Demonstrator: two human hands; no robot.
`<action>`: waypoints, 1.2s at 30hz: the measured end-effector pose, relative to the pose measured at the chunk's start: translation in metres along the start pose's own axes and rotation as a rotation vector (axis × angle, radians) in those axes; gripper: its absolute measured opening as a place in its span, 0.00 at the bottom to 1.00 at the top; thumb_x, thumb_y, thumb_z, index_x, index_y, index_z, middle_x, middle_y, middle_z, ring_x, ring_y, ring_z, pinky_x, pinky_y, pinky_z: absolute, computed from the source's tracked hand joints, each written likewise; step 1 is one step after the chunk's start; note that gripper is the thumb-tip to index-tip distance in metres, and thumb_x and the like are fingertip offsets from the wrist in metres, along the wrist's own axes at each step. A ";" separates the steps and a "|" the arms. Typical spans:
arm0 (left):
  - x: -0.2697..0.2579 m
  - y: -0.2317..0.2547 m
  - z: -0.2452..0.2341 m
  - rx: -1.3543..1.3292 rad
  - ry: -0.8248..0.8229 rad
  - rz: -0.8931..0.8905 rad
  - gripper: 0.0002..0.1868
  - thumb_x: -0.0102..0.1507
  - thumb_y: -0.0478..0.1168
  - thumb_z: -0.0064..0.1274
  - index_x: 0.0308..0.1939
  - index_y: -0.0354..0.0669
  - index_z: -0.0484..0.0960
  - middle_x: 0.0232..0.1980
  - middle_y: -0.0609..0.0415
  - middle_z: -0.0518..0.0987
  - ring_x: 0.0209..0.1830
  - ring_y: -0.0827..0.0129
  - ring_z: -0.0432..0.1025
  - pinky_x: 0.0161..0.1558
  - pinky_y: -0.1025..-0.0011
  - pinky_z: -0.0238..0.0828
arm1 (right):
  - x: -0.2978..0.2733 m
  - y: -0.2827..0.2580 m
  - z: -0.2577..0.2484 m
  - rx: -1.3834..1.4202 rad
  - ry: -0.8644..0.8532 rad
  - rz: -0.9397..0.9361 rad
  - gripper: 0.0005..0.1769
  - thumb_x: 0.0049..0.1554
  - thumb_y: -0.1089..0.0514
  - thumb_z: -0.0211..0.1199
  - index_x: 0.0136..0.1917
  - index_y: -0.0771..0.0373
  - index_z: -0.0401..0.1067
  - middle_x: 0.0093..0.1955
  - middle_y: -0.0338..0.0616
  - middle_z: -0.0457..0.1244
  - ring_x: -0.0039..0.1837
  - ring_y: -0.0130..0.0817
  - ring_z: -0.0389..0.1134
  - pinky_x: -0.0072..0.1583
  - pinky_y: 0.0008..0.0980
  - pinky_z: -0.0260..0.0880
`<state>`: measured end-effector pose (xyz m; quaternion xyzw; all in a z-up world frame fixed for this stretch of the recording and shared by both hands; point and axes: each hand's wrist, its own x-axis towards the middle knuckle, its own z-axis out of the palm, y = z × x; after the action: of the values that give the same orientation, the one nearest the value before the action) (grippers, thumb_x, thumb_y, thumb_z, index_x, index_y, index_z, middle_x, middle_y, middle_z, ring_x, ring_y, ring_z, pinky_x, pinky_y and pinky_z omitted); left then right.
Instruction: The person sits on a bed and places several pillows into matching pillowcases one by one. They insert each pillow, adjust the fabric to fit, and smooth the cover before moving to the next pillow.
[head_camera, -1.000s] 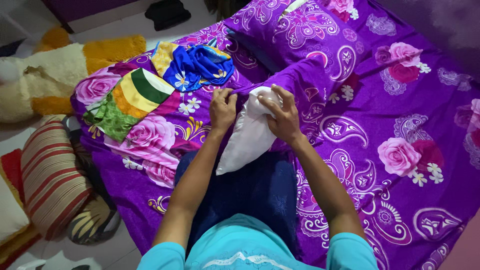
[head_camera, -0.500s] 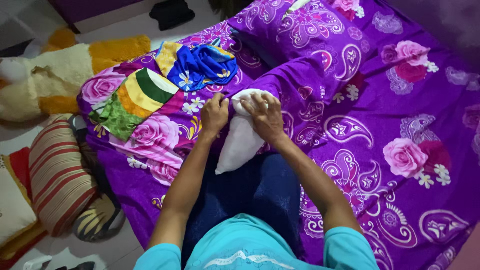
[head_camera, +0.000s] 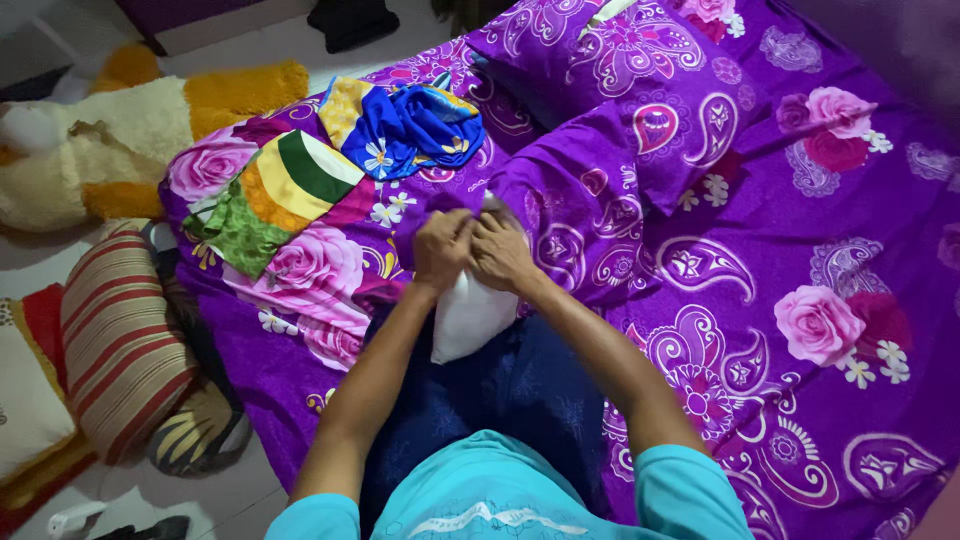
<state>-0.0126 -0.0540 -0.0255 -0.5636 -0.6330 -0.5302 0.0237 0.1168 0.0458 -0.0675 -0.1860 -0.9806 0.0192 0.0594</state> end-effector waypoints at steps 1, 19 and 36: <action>-0.004 0.000 0.001 0.026 -0.006 0.020 0.09 0.64 0.43 0.56 0.46 0.46 0.83 0.37 0.43 0.80 0.37 0.48 0.76 0.40 0.54 0.72 | 0.009 0.002 0.010 -0.026 -0.247 0.046 0.16 0.60 0.50 0.58 0.59 0.60 0.73 0.62 0.46 0.66 0.73 0.42 0.63 0.82 0.42 0.52; -0.055 -0.155 -0.001 0.120 0.137 -0.293 0.15 0.62 0.38 0.59 0.51 0.40 0.78 0.43 0.47 0.79 0.42 0.53 0.77 0.44 0.60 0.74 | -0.057 -0.093 0.025 0.112 0.105 -0.493 0.41 0.38 0.45 0.73 0.66 0.43 0.70 0.73 0.48 0.57 0.70 0.48 0.58 0.64 0.55 0.61; -0.063 -0.137 0.005 0.204 -0.183 0.068 0.24 0.57 0.32 0.54 0.58 0.44 0.81 0.65 0.46 0.75 0.67 0.48 0.69 0.66 0.56 0.68 | -0.002 0.019 -0.044 0.622 0.826 0.163 0.31 0.50 0.79 0.57 0.65 0.60 0.70 0.63 0.51 0.66 0.68 0.49 0.69 0.69 0.40 0.70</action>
<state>-0.0879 -0.0669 -0.1558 -0.6253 -0.6637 -0.4085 0.0407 0.1311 0.0639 -0.0249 -0.2272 -0.8056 0.2390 0.4922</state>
